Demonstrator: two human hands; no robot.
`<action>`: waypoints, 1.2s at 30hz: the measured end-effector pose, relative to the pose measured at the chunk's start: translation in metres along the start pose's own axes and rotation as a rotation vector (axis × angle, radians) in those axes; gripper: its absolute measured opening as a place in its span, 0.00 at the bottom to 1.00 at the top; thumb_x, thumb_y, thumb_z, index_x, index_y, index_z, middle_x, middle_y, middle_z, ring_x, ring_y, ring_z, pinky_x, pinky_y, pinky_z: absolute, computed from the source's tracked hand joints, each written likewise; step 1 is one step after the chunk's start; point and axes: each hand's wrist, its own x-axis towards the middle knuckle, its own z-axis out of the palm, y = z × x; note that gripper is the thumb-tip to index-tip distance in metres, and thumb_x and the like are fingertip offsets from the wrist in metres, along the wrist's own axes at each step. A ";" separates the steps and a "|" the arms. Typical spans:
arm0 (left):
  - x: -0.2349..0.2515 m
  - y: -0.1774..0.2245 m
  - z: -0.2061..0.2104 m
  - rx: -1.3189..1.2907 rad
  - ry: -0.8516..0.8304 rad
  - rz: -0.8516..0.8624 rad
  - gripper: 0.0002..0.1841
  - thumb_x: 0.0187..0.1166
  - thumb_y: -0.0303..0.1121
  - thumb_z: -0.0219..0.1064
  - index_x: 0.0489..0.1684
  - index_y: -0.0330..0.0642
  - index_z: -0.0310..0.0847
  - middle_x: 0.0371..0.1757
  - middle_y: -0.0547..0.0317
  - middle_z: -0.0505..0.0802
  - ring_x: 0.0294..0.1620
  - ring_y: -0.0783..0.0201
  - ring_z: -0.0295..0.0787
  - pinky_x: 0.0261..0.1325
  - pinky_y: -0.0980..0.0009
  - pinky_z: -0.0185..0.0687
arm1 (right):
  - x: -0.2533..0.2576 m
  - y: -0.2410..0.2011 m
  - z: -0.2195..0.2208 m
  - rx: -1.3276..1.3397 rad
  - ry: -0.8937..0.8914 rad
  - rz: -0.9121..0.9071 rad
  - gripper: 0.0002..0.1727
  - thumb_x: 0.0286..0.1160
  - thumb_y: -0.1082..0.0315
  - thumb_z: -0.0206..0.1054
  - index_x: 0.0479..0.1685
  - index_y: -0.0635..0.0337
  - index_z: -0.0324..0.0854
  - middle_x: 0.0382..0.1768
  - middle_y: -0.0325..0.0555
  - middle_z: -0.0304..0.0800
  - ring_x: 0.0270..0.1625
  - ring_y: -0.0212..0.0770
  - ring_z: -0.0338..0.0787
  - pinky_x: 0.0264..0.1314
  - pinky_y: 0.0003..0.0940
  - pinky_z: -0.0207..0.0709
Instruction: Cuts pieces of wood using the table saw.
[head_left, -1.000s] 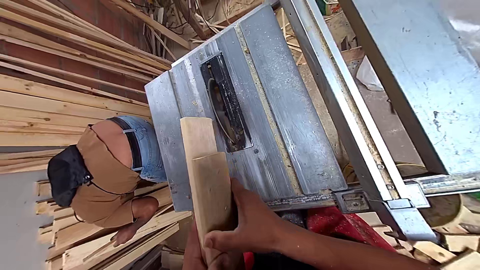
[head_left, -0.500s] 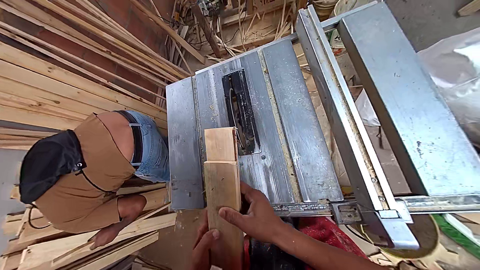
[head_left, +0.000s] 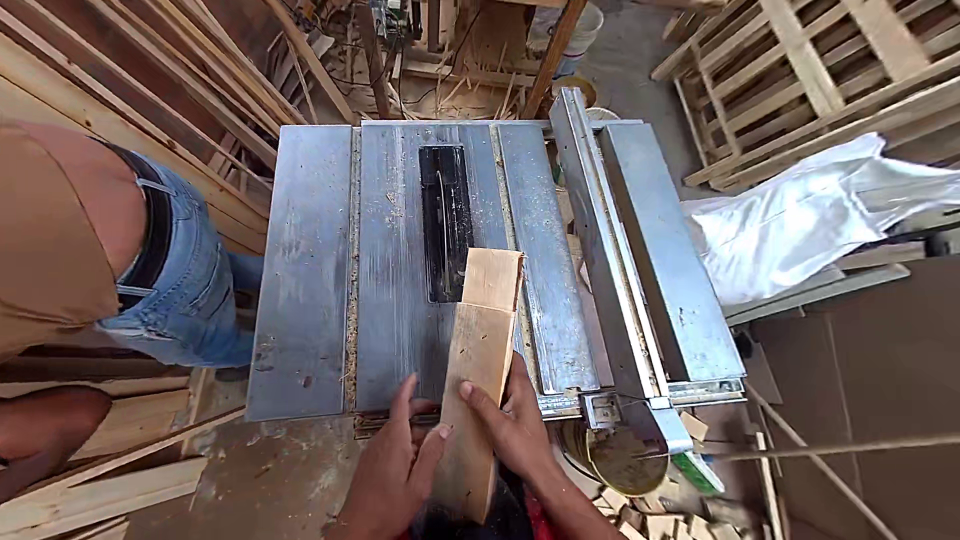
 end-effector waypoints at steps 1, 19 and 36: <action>-0.001 -0.007 -0.010 0.043 0.017 -0.024 0.43 0.85 0.55 0.60 0.91 0.33 0.50 0.64 0.55 0.91 0.47 0.66 0.94 0.50 0.59 0.94 | 0.001 -0.001 -0.003 -0.159 0.036 0.048 0.42 0.63 0.55 0.79 0.75 0.69 0.66 0.47 0.43 0.94 0.48 0.33 0.95 0.54 0.35 0.93; 0.028 -0.043 -0.073 0.382 -0.247 0.043 0.29 0.86 0.55 0.55 0.81 0.50 0.75 0.57 0.60 0.95 0.52 0.60 0.94 0.57 0.52 0.89 | 0.010 -0.062 0.066 -1.154 0.105 0.303 0.48 0.69 0.47 0.70 0.91 0.51 0.53 0.33 0.46 0.91 0.38 0.52 0.93 0.41 0.54 0.85; 0.047 -0.077 -0.071 0.234 -0.319 0.266 0.22 0.86 0.49 0.58 0.71 0.49 0.83 0.49 0.65 0.95 0.43 0.67 0.93 0.48 0.62 0.91 | 0.022 -0.079 0.091 -1.226 0.190 0.334 0.46 0.71 0.48 0.68 0.90 0.48 0.53 0.32 0.45 0.90 0.36 0.51 0.93 0.37 0.53 0.85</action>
